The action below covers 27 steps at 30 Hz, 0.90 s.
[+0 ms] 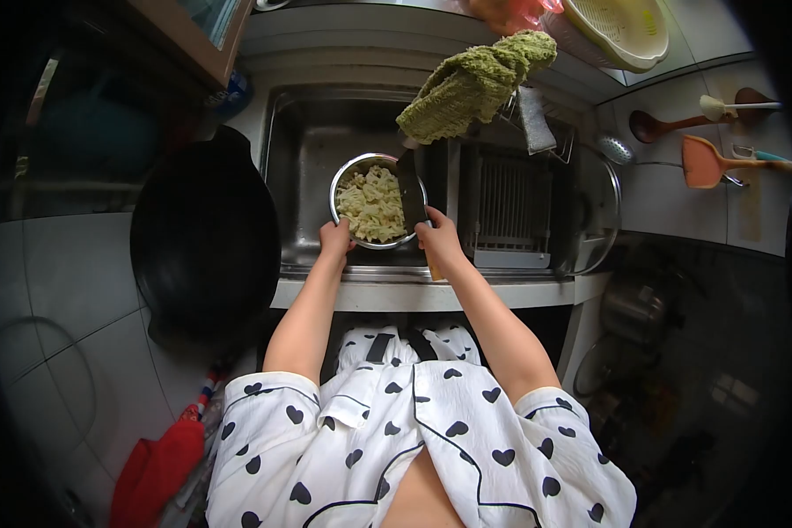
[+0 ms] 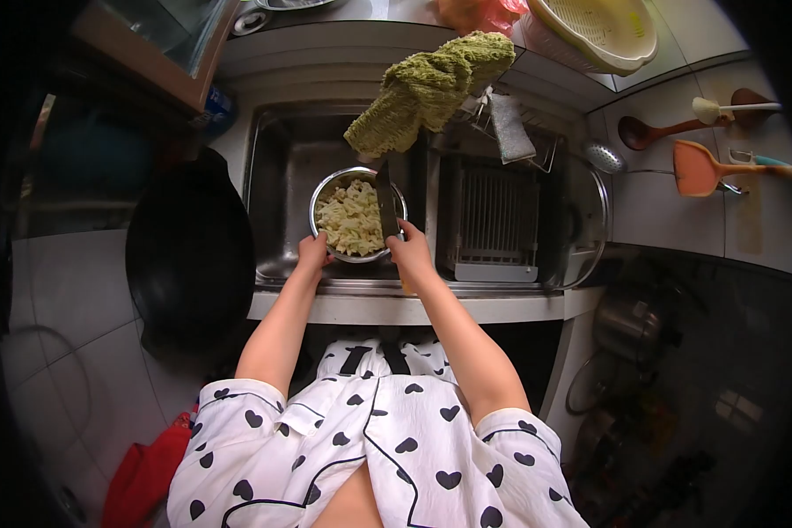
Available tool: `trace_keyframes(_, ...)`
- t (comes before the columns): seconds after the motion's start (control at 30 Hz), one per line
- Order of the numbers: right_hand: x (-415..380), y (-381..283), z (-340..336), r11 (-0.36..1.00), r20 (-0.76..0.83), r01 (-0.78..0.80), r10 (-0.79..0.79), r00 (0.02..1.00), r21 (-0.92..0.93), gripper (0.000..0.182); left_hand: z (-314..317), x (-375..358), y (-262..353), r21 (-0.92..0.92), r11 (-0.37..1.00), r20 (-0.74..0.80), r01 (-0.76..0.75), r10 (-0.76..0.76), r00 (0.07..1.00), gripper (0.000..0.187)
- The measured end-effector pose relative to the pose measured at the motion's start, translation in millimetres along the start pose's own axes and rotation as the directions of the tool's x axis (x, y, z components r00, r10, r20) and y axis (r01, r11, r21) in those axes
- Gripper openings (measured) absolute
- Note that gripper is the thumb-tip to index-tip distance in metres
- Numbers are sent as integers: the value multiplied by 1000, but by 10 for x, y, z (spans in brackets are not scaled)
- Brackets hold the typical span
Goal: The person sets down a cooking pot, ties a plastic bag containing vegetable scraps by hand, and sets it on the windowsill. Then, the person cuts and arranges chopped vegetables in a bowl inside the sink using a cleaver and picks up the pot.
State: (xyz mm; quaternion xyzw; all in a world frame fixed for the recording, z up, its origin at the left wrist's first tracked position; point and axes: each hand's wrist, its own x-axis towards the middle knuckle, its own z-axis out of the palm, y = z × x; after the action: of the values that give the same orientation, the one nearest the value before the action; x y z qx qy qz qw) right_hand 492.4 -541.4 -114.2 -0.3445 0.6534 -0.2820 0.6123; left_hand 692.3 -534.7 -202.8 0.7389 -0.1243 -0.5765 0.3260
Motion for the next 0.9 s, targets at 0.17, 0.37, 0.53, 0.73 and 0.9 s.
trace_keyframes(0.17, 67, 36, 86, 997, -30, -82, 83, 996, 12, 50, 69, 228, -110, 44, 999, 14, 8, -9, 1000, 22)
trace_keyframes(0.37, 191, 178, 52, 992, -36, -119, 120, 992, 27, 49, 92, 503, -235, 89, 996, 47, 14, -18, 999, 21)
trace_keyframes(0.53, 224, 171, 19, 983, 4, -155, 156, 988, 94, 52, 78, 643, -278, 147, 988, 71, 46, -57, 996, 20)
trace_keyframes(0.73, 225, 140, 29, 977, -36, -192, 196, 980, 89, 53, 111, 742, -333, 206, 971, 87, 122, -142, 986, 25)
trace_keyframes(0.9, 252, 206, 23, 973, -18, -219, 221, 975, 76, 52, 188, 950, -553, 369, 927, -80, 62, -35, 996, 29)
